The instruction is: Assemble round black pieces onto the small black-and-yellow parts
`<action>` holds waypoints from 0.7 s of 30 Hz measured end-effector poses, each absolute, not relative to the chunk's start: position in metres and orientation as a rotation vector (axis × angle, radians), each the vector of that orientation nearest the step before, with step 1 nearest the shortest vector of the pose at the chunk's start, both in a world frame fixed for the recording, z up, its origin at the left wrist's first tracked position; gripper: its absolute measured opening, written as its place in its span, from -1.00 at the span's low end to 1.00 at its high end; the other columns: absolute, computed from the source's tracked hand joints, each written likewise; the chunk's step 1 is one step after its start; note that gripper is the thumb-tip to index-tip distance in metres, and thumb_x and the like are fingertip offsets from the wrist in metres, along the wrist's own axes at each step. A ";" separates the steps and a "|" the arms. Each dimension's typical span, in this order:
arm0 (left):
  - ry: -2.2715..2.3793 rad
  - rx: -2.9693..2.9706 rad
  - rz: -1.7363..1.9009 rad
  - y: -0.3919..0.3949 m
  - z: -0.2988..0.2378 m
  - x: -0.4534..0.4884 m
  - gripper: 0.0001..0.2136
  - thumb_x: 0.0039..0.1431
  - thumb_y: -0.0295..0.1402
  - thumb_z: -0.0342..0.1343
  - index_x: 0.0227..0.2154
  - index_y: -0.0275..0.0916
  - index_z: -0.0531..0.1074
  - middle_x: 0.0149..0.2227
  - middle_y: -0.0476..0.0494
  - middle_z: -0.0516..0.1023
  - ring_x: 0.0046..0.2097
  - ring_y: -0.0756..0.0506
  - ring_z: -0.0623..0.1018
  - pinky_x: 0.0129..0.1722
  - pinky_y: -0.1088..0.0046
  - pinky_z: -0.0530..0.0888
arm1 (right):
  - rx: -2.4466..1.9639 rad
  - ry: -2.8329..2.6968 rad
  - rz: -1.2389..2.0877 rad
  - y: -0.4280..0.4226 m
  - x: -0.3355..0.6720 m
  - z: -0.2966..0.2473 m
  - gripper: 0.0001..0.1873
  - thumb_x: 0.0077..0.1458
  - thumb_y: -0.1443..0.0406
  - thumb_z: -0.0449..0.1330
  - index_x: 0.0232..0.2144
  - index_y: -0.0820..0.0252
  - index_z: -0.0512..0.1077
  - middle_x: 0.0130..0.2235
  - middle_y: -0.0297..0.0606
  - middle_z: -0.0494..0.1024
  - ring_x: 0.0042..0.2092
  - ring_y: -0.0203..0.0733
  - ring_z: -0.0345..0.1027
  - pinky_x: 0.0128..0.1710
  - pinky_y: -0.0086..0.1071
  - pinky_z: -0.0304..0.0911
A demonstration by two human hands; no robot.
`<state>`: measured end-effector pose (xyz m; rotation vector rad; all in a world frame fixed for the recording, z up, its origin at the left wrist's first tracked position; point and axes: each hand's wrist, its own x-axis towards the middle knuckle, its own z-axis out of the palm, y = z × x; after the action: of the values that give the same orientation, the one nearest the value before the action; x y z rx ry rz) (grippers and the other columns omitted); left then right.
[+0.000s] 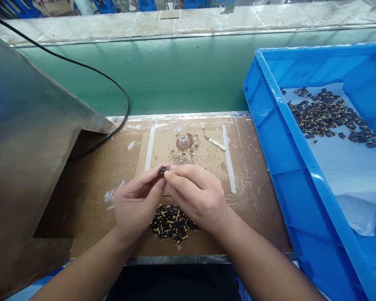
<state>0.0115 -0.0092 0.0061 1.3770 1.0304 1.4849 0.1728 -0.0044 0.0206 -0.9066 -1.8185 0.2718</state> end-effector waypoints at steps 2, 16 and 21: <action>1.041 1.407 1.506 -0.010 0.004 0.012 -0.66 0.19 -0.60 0.25 -0.02 -0.14 0.60 -0.03 -0.15 0.65 -0.02 -0.09 0.65 0.12 0.39 0.61 | -0.897 -1.834 0.258 -0.005 0.173 0.021 -0.70 0.18 0.52 0.28 -0.05 0.21 0.55 -0.09 -0.13 0.66 -0.02 -0.14 0.57 -0.04 -0.24 0.58; 1.152 1.594 1.457 -0.007 0.002 0.008 -0.68 0.24 -0.54 0.22 0.01 -0.11 0.58 -0.01 -0.14 0.64 0.00 -0.10 0.65 0.10 0.35 0.60 | -0.908 -1.823 0.259 -0.005 0.174 0.015 -0.64 0.17 0.52 0.27 -0.01 0.12 0.52 -0.07 -0.18 0.65 -0.04 -0.17 0.56 -0.02 -0.21 0.58; 1.208 1.799 1.531 -0.005 0.002 0.004 -0.71 0.17 -0.57 0.26 -0.08 -0.16 0.61 -0.09 -0.13 0.67 -0.08 -0.11 0.66 0.00 0.30 0.62 | -0.898 -1.799 0.178 -0.004 0.173 0.015 -0.65 0.15 0.53 0.29 -0.05 0.13 0.51 -0.14 -0.21 0.66 -0.09 -0.19 0.57 -0.04 -0.24 0.58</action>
<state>0.0039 -0.0046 0.0016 1.7987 1.2085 1.5314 0.1726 -0.0039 0.0149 -0.8979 -1.7991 0.1780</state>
